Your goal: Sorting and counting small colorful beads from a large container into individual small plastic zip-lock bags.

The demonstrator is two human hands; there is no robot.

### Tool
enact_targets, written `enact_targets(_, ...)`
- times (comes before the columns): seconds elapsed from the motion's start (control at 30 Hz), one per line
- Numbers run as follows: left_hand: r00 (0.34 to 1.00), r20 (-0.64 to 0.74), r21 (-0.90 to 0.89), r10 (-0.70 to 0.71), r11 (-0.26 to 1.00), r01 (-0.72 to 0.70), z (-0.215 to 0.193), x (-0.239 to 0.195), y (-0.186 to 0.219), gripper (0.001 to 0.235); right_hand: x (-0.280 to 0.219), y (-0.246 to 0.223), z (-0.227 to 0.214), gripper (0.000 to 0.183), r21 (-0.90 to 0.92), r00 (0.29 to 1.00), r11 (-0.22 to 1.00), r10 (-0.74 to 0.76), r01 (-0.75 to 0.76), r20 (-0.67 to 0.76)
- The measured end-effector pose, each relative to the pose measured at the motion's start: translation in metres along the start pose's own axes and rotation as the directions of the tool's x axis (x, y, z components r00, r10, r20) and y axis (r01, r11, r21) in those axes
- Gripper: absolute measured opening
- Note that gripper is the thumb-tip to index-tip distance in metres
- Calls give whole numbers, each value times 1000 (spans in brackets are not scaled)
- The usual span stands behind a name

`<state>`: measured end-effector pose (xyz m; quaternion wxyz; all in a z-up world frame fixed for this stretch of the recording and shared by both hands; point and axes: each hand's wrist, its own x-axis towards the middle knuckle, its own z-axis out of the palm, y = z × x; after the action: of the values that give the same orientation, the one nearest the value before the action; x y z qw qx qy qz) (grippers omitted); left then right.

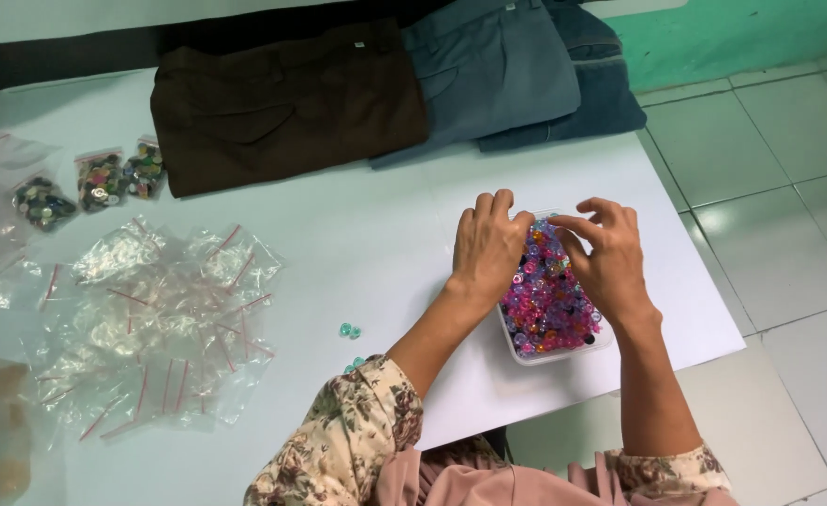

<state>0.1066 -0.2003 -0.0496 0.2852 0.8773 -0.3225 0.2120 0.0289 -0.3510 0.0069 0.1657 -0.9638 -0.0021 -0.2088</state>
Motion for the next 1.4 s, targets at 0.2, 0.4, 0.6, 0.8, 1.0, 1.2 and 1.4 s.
enact_targets(0.2, 996, 86, 101, 23, 994, -32, 12, 11, -5, 10, 1, 16, 15, 13, -146, 976, 987, 92, -64, 195)
enact_targets(0.4, 992, 54, 145, 114, 982, -121, 29, 16, -7, 6, -11, 3, -6, 14, -126, 953, 987, 127, -95, 276)
enact_targets(0.6, 986, 73, 248, 148, 955, -161, 30, 24, 4, 8, -17, -3, -18, 15, -20, 933, 990, 138, -139, 332)
enact_targets(0.8, 986, 114, 279, 125, 948, -153, 41, 22, 4, 3, -3, 11, -5, 13, -132, 979, 991, 53, -28, 194)
enact_targets(1.0, 980, 181, 227, 83, 966, -124, 44, 19, 0, 2, 14, 26, 38, 12, -341, 978, 939, 20, 54, 210)
enact_targets(1.2, 977, 200, 178, 74, 978, -111, 41, 12, 1, 3, 5, 30, 38, 13, -343, 965, 937, 30, 64, 262)
enact_targets(1.4, 973, 226, 175, 53, 980, -94, 28, 11, 4, 5, 8, 30, 44, 16, -387, 962, 911, -35, 142, 270)
